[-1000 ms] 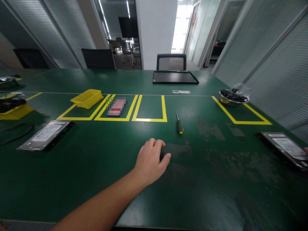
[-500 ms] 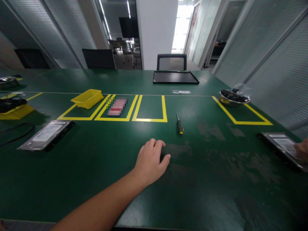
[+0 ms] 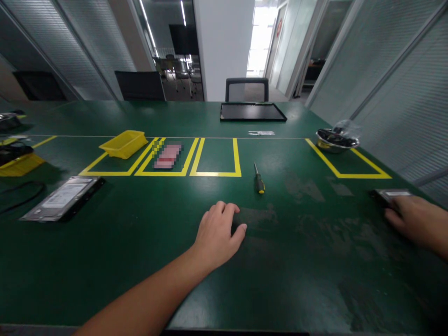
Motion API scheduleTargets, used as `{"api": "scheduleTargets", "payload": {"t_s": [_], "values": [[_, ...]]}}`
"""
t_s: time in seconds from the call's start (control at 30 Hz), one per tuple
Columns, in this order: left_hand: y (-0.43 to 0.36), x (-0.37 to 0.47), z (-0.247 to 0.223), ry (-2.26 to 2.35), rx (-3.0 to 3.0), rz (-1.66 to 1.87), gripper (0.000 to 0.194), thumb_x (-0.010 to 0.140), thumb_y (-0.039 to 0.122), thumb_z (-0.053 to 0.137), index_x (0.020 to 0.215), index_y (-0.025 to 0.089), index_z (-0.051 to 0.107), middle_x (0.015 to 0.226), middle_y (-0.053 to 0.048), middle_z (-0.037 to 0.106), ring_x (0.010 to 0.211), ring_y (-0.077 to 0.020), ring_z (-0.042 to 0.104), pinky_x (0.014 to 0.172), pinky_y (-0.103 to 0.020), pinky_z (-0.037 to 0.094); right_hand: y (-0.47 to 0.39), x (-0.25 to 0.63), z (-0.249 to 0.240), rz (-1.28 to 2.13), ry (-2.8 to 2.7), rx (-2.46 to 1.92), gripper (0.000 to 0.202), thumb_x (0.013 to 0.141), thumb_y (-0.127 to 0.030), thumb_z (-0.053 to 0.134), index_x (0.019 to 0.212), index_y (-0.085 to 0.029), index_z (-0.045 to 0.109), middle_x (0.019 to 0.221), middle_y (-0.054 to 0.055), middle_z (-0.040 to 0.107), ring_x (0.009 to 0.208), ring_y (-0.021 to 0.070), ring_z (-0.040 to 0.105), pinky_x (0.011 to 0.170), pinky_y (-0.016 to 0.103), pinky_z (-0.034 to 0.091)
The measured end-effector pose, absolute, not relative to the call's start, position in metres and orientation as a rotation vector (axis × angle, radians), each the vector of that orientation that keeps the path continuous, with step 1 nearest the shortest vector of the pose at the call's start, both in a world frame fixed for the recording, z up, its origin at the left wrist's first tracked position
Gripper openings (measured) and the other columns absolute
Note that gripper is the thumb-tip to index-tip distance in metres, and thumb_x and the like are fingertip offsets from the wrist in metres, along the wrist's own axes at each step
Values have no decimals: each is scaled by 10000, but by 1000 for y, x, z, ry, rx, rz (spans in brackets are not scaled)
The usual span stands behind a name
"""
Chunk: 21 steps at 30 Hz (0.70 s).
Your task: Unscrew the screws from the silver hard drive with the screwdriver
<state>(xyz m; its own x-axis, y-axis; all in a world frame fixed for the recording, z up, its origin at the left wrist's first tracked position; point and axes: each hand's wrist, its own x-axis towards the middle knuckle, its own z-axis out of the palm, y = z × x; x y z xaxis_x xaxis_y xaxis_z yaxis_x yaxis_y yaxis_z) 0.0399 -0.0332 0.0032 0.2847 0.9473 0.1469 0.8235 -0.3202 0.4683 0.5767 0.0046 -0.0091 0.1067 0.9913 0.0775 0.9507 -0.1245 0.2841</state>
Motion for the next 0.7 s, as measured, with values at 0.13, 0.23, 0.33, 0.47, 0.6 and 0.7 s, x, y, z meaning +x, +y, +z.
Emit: {"api": "scheduleTargets", "payload": {"t_s": [0.13,0.23,0.33,0.47,0.6,0.7], "values": [[-33,40,3,1620,2267,577,275,884,384,553,1112,230,549,1039,-59,549,1002,-253,534,846,-392,438,16,577,-6,387,1872,2286,523,894,-550,283,1112,-160,556,1019,165,585,831,272,599,729,379,496],[-33,40,2,1620,2266,583,280,885,387,552,1116,229,547,1037,-57,547,1000,-251,535,847,-394,440,26,571,-3,327,1867,2232,563,908,-488,281,1269,-146,546,1127,187,549,913,281,590,822,381,497],[-33,40,2,1614,2259,582,280,886,390,551,1117,230,544,1042,-55,546,995,-249,537,840,-392,444,28,566,0,276,1838,2188,574,914,-453,289,1315,-141,556,1173,183,534,945,279,584,864,374,490],[-34,40,3,1612,2272,572,283,886,390,550,1122,232,542,1043,-55,549,997,-253,540,834,-396,441,24,558,5,320,1871,2194,571,928,-459,277,1300,-152,581,1149,173,560,955,286,580,852,384,492],[-34,41,2,1609,2290,564,283,887,392,547,1121,233,545,1036,-56,552,1005,-257,540,838,-401,436,30,542,16,244,1789,2312,531,940,-481,287,1161,-155,643,1114,158,601,1064,287,558,913,371,463],[-34,41,3,1611,2287,566,283,884,389,549,1119,231,547,1034,-57,552,999,-255,542,842,-400,439,43,532,23,173,1595,2416,517,935,-517,291,1075,-167,644,1115,158,606,1006,304,588,788,377,490]]}}
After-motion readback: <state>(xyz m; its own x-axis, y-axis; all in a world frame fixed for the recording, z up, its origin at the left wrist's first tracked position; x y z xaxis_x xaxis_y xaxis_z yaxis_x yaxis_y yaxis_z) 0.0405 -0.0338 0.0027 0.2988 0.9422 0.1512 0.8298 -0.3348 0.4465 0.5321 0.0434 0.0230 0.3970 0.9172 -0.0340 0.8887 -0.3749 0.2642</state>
